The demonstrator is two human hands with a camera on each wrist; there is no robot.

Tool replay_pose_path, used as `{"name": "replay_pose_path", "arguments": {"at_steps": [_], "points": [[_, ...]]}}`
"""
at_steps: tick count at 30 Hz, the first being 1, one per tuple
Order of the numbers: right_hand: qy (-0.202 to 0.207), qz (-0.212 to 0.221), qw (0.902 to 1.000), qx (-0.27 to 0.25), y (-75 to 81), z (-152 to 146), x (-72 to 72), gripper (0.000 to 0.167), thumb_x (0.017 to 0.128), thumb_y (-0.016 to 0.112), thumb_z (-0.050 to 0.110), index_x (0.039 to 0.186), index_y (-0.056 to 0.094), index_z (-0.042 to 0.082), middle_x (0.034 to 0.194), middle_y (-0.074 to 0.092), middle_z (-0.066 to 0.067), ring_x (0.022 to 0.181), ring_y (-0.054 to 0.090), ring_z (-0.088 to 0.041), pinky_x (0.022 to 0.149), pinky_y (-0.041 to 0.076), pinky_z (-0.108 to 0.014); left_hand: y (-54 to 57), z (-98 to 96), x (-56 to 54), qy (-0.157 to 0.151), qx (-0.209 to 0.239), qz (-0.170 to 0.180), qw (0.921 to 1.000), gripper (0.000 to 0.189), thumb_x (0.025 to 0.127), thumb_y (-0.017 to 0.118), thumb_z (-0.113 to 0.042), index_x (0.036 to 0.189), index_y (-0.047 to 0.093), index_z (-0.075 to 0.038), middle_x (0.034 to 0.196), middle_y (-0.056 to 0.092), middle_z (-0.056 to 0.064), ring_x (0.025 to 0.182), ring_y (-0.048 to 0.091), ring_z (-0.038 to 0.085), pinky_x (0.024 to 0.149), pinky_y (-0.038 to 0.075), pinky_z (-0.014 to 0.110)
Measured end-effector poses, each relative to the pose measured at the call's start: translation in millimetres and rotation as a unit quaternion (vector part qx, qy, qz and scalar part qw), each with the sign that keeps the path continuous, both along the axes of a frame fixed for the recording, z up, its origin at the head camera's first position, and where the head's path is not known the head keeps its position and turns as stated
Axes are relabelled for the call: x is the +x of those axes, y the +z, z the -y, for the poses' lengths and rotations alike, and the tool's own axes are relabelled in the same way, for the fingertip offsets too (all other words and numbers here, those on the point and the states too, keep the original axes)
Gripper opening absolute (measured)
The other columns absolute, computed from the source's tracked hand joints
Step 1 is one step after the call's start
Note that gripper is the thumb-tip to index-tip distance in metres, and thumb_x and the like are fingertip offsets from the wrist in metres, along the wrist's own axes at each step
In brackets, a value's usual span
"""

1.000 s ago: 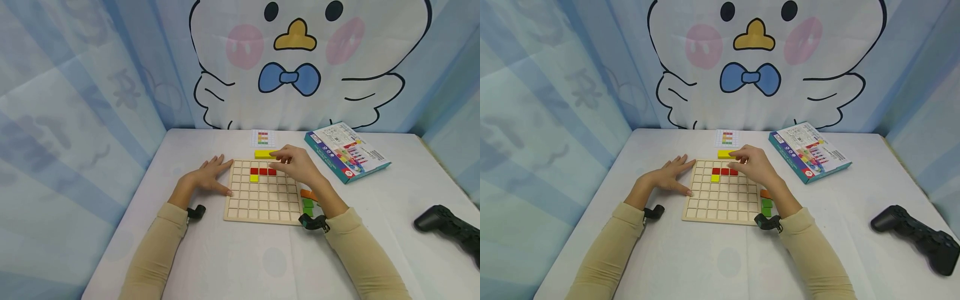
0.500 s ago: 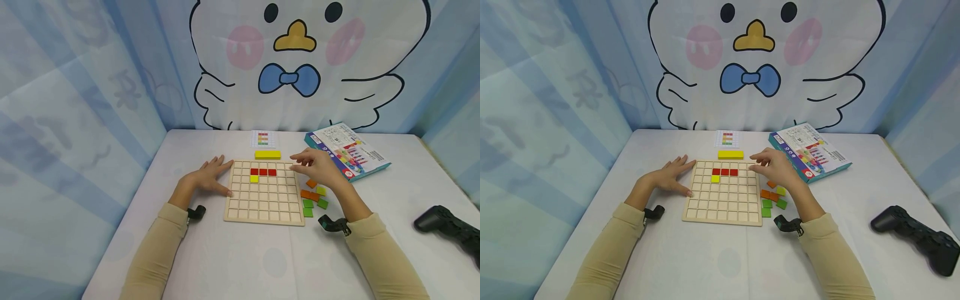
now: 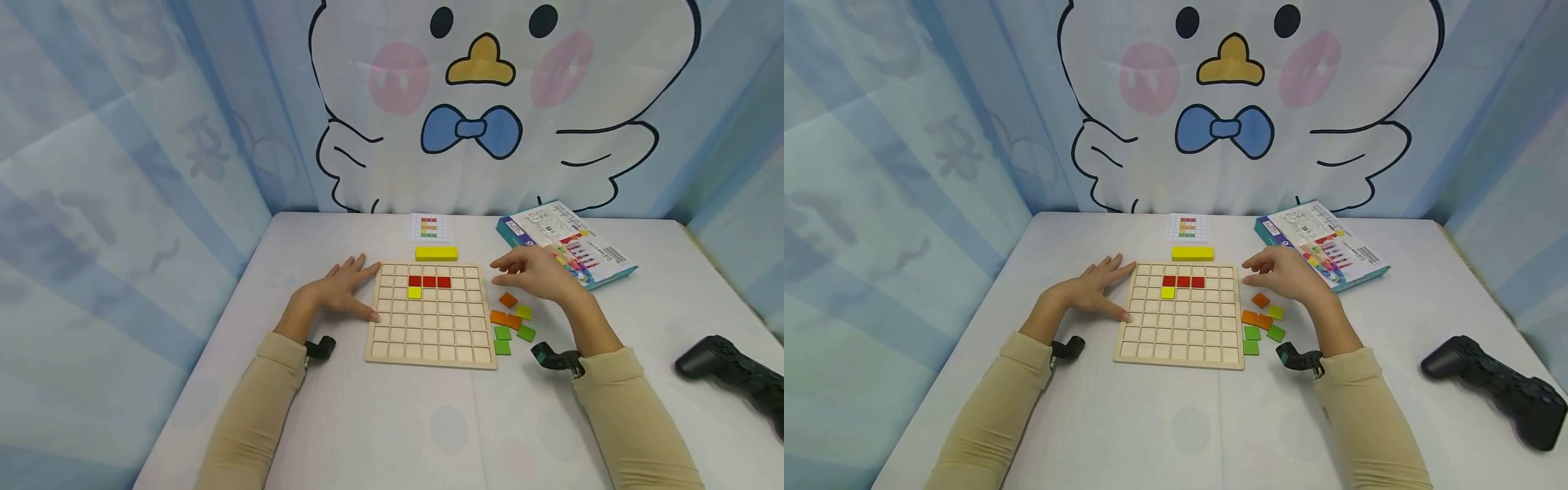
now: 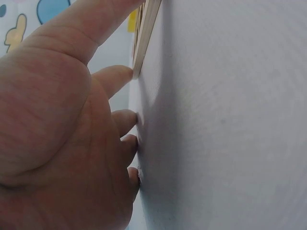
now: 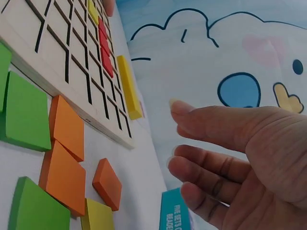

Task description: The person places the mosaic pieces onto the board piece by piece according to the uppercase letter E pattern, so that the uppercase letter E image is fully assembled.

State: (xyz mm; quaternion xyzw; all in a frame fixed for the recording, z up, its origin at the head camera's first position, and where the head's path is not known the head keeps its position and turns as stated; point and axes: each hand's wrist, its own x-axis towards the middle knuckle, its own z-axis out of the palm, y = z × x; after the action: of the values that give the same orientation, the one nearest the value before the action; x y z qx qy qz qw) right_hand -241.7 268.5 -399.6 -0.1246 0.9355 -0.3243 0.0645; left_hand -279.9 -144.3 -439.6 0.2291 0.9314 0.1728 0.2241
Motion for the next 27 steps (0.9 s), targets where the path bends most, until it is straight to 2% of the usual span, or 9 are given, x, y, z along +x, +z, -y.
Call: {"name": "replay_pose_path", "arguments": {"at_steps": [8, 12, 19, 27], "points": [[0.024, 0.070, 0.9971, 0.015, -0.3, -11.3, -0.3, 0.031, 0.093, 0.078, 0.014, 0.123, 0.077, 0.007, 0.108, 0.075, -0.010, 0.095, 0.059, -0.026, 0.076, 0.050, -0.031, -0.3, 0.1, 0.8, -0.002, 0.004, -0.004, 1.0000, 0.121, 0.077, 0.082, -0.067, 0.169, 0.014, -0.028, 0.176, -0.006, 0.015, 0.163, -0.010, 0.035, 0.131, -0.007, 0.055], [0.036, 0.095, 0.9945, 0.026, -1.6, -14.0, -1.0, 0.030, 0.092, 0.081, 0.016, 0.120, 0.078, 0.007, 0.109, 0.075, -0.008, 0.096, 0.060, -0.026, 0.080, 0.051, -0.032, -0.8, 0.3, 0.5, -0.002, 0.006, -0.003, 1.0000, 0.121, 0.077, 0.082, -0.066, 0.169, 0.013, -0.029, 0.176, -0.006, 0.014, 0.163, -0.011, 0.034, 0.131, -0.007, 0.054], [0.055, 0.105, 0.9921, 0.040, -7.9, -15.4, -2.6, 0.026, 0.089, 0.083, 0.015, 0.114, 0.080, 0.008, 0.107, 0.077, -0.005, 0.092, 0.062, -0.023, 0.082, 0.052, -0.032, -1.9, 0.4, 0.2, -0.001, 0.002, -0.005, 1.0000, 0.120, 0.077, 0.081, -0.068, 0.169, 0.013, -0.031, 0.176, -0.007, 0.012, 0.163, -0.012, 0.032, 0.131, -0.007, 0.053], [0.057, 0.105, 0.9918, 0.046, -13.2, -15.2, -2.9, 0.023, 0.088, 0.083, 0.013, 0.111, 0.080, 0.007, 0.106, 0.078, -0.005, 0.091, 0.064, -0.021, 0.083, 0.055, -0.032, -3.3, 1.1, -1.2, -0.004, 0.003, -0.007, 1.0000, 0.121, 0.077, 0.081, -0.068, 0.169, 0.012, -0.031, 0.176, -0.007, 0.012, 0.163, -0.011, 0.032, 0.131, -0.007, 0.053]]}}
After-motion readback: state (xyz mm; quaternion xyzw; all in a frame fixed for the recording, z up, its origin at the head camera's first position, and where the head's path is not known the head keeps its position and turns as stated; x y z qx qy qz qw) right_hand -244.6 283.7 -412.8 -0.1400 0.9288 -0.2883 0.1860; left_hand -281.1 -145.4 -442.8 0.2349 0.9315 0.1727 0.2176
